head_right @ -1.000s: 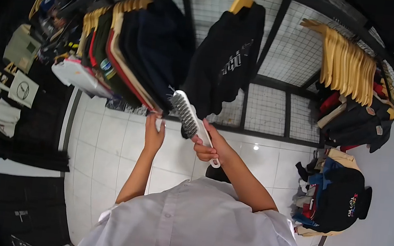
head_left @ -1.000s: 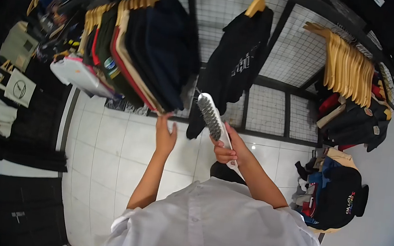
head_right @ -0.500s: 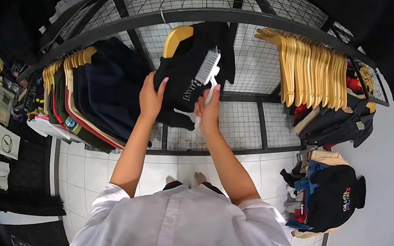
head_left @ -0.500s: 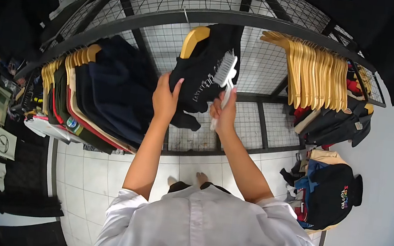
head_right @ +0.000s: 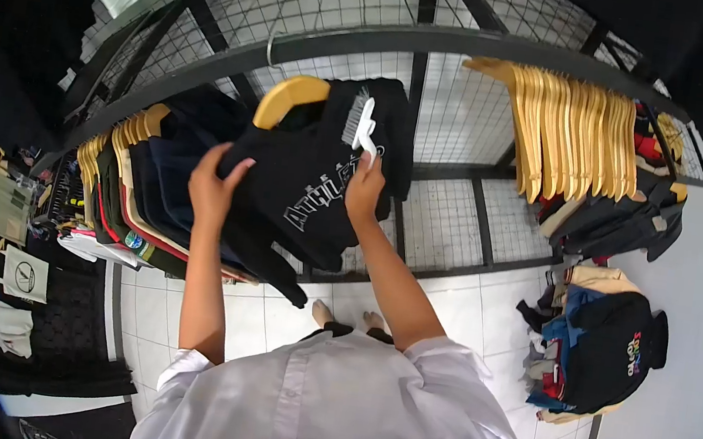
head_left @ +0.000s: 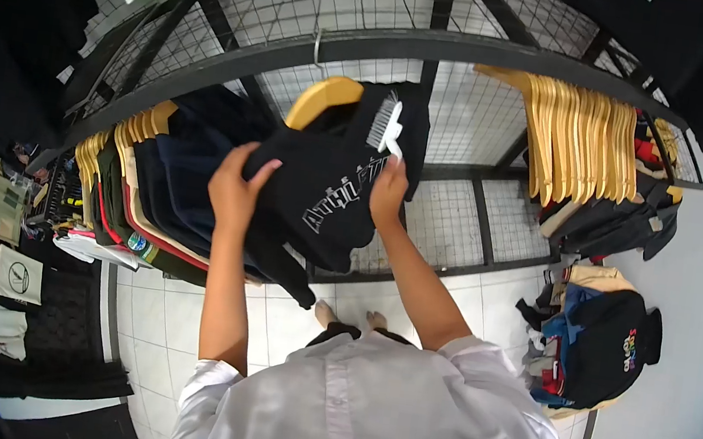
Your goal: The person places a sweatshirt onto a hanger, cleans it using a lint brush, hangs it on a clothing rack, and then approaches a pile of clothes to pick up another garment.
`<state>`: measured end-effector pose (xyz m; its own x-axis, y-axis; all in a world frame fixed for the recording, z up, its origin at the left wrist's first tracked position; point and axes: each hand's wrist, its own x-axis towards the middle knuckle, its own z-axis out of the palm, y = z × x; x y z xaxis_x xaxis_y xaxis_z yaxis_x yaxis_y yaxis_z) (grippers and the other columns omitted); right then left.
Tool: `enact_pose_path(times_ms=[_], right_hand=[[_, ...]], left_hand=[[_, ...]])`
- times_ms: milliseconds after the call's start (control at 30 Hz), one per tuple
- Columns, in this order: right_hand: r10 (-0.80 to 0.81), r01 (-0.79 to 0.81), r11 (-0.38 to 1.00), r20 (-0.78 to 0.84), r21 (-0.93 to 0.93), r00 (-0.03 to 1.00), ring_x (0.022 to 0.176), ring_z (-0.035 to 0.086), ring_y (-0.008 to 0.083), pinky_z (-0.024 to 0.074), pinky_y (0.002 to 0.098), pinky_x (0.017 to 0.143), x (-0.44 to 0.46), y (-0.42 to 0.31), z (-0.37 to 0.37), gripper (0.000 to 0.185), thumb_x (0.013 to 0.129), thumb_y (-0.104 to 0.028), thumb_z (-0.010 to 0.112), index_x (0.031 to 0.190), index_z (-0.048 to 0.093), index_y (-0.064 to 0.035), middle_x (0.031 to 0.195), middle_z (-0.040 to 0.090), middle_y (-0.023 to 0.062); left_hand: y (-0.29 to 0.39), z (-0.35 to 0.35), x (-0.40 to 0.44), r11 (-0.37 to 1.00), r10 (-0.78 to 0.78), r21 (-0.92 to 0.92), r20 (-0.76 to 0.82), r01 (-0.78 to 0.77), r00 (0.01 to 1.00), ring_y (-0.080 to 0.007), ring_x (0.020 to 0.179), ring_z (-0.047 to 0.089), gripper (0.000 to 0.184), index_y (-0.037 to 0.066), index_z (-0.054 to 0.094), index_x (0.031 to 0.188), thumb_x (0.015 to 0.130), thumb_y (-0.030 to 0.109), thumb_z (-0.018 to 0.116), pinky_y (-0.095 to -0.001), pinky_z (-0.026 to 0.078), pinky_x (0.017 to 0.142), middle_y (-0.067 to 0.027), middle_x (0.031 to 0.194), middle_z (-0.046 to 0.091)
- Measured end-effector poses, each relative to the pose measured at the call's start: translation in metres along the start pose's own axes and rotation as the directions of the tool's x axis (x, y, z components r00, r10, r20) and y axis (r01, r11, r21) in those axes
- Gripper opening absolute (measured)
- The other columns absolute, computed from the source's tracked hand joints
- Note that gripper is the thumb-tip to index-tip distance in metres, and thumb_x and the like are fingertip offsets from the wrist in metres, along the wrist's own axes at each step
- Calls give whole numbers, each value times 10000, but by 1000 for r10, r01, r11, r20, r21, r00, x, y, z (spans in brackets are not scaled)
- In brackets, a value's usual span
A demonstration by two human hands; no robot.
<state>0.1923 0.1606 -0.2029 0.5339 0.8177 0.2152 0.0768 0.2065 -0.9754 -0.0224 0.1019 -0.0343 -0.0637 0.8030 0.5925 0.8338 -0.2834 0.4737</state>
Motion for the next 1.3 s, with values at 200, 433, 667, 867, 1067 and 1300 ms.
enact_pose_path(times_ms=[200,433,667,867,1067,1300], right_hand=[[274,-278,958,66,68,960,623,584,213,432,403,587,-5,64,-73,406,985,-297,418,904,635,36,676,606,138],[124,137,931,643,-339,755,527,587,153,456,285,492,46,-33,-138,619,824,-184,621,1374,376,-45,623,611,107],[514,-86,834,710,-546,481,435,554,160,443,292,409,-31,55,-165,560,792,-502,670,945,613,34,586,589,100],[780,-276,625,584,-730,224,375,489,120,385,250,356,-123,-2,-209,520,869,-523,580,743,609,-20,475,489,22],[729,-289,682,657,-672,193,397,478,148,402,298,418,-198,-85,-204,622,950,-514,448,665,585,22,448,477,53],[668,96,680,669,-726,326,529,594,247,466,354,521,-229,-146,-200,673,877,-594,509,1015,559,63,606,597,166]], left_hand=[[-22,-4,25,958,178,242,-70,-156,982,-270,1045,565,328,121,620,1129,806,132,678,-463,314,1030,-81,1050,624],[-27,29,46,913,184,394,-173,-103,968,-290,1230,425,438,249,555,1258,843,129,634,-618,191,1056,-80,1306,466],[-20,104,-102,993,61,121,-408,-13,911,-364,1067,418,308,-41,426,1073,820,64,566,-435,318,943,-214,1085,448],[-67,206,-404,931,-147,-152,676,332,723,-387,1147,473,782,-8,377,1311,711,364,715,-477,379,927,-223,1172,502],[-58,227,-508,915,18,-314,658,252,753,-368,1047,569,859,36,454,1292,656,528,757,-474,439,905,-179,1150,559],[-24,77,-529,619,-280,-161,869,768,408,-276,1005,611,782,17,589,1142,630,575,785,-385,485,869,-165,1062,642]])
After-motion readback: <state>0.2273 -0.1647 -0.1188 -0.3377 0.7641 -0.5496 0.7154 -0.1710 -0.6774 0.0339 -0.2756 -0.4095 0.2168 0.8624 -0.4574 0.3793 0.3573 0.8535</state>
